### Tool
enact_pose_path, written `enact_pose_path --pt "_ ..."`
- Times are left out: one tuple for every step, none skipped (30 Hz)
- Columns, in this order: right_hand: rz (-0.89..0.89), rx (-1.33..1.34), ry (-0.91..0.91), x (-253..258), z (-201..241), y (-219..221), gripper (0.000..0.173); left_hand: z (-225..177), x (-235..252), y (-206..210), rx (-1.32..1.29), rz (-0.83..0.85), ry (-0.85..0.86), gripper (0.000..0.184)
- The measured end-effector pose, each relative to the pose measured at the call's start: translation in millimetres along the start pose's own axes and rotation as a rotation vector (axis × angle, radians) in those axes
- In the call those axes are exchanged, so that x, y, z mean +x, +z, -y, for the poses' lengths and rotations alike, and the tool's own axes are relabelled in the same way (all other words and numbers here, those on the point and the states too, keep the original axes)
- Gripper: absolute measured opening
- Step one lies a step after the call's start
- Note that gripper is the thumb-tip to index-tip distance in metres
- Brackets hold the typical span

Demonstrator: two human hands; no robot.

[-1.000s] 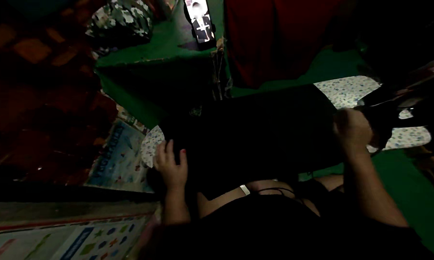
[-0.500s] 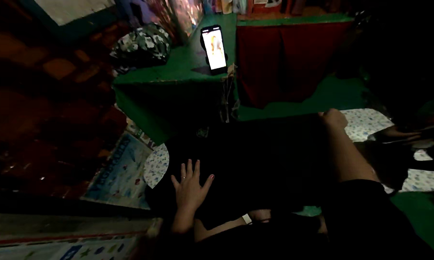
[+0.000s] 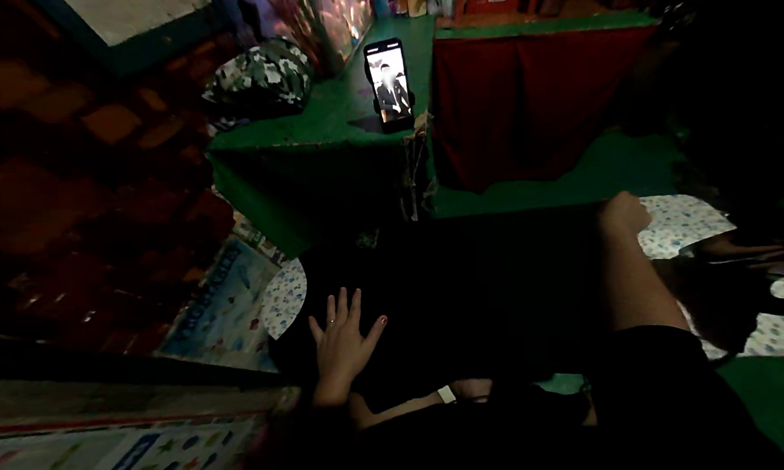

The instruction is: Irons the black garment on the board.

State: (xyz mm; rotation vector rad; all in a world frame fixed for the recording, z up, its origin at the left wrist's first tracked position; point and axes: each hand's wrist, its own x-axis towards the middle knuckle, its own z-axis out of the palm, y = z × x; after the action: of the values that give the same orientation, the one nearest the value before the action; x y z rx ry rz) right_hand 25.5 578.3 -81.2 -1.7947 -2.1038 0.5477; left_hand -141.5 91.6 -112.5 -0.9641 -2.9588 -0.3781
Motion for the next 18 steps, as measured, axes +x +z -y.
enact_pose_path --pt "-0.020 0.002 -0.037 0.1 -2.6 -0.4 0.040 -0.4 -0.3 -0.3 0.004 0.009 -0.005 0.088" --pt "-0.041 -0.006 -0.095 -0.8 -5.1 -1.1 0.039 -1.3 -0.6 -1.4 0.007 0.023 -0.013 0.088" --pt "-0.065 -0.025 -0.175 -3.5 -7.1 -2.3 0.036 -2.3 -1.1 -2.9 0.010 0.034 -0.018 0.087" --pt "-0.089 -0.049 -0.274 -6.8 -9.1 -2.9 0.034 -2.7 -1.5 -4.0 0.010 0.042 -0.019 0.087" --pt "-0.103 -0.060 -0.378 -11.3 -11.0 -2.3 0.032 -2.7 -2.2 -3.8 0.006 0.037 -0.014 0.087" --pt "-0.099 -0.061 -0.465 -16.8 -12.5 -0.3 0.032 -2.8 -3.3 -3.3 0.002 0.029 -0.009 0.087" --pt "-0.088 -0.053 -0.535 -23.1 -14.1 3.1 0.031 -2.8 -4.3 -2.6 -0.004 0.026 -0.009 0.087" --pt "-0.049 -0.042 -0.568 -30.1 -14.7 6.3 0.032 -2.9 -4.9 -2.9 -0.006 0.036 -0.014 0.086" --pt "0.002 -0.039 -0.574 -37.0 -15.6 9.2 0.033 -3.1 -5.5 -3.9 -0.006 0.050 -0.020 0.086" --pt "0.041 -0.039 -0.577 -43.6 -17.9 10.7 0.036 -2.8 -5.9 -4.3 -0.005 0.059 -0.024 0.085" --pt "0.071 -0.039 -0.585 -50.3 -22.1 10.3 0.038 -2.0 -6.3 -3.4 -0.009 0.052 -0.021 0.085" --pt "0.098 -0.042 -0.594 -57.8 -27.3 7.9 0.040 -0.9 -6.4 -1.7 -0.012 0.037 -0.014 0.084" --pt "0.127 -0.045 -0.599 -65.0 -34.0 4.8 0.041 -0.8 -6.0 -1.4 -0.015 0.036 -0.010 0.084" --pt "0.150 -0.046 -0.599 -72.1 -41.8 1.8 0.043 -1.2 -5.3 -2.0 -0.016 0.043 -0.010 0.084" --pt "0.155 -0.051 -0.602 -79.2 -51.8 0.0 0.044 -1.5 -5.0 -2.8 -0.018 0.044 -0.007 0.084" --pt "0.150 -0.058 -0.602 -86.6 -63.4 -0.9 0.045 -1.1 -4.8 -2.7 -0.020 0.041 -0.003 0.084" --pt "0.138 -0.064 -0.599 -94.5 -76.7 -1.4 0.047 -0.1 -4.7 -2.0 -0.018 0.032 0.004 0.084" --pt "0.116 -0.066 -0.598 -102.4 -91.8 -1.2 0.049 0.8 -4.4 -1.5 -0.018 0.033 0.006 0.084"
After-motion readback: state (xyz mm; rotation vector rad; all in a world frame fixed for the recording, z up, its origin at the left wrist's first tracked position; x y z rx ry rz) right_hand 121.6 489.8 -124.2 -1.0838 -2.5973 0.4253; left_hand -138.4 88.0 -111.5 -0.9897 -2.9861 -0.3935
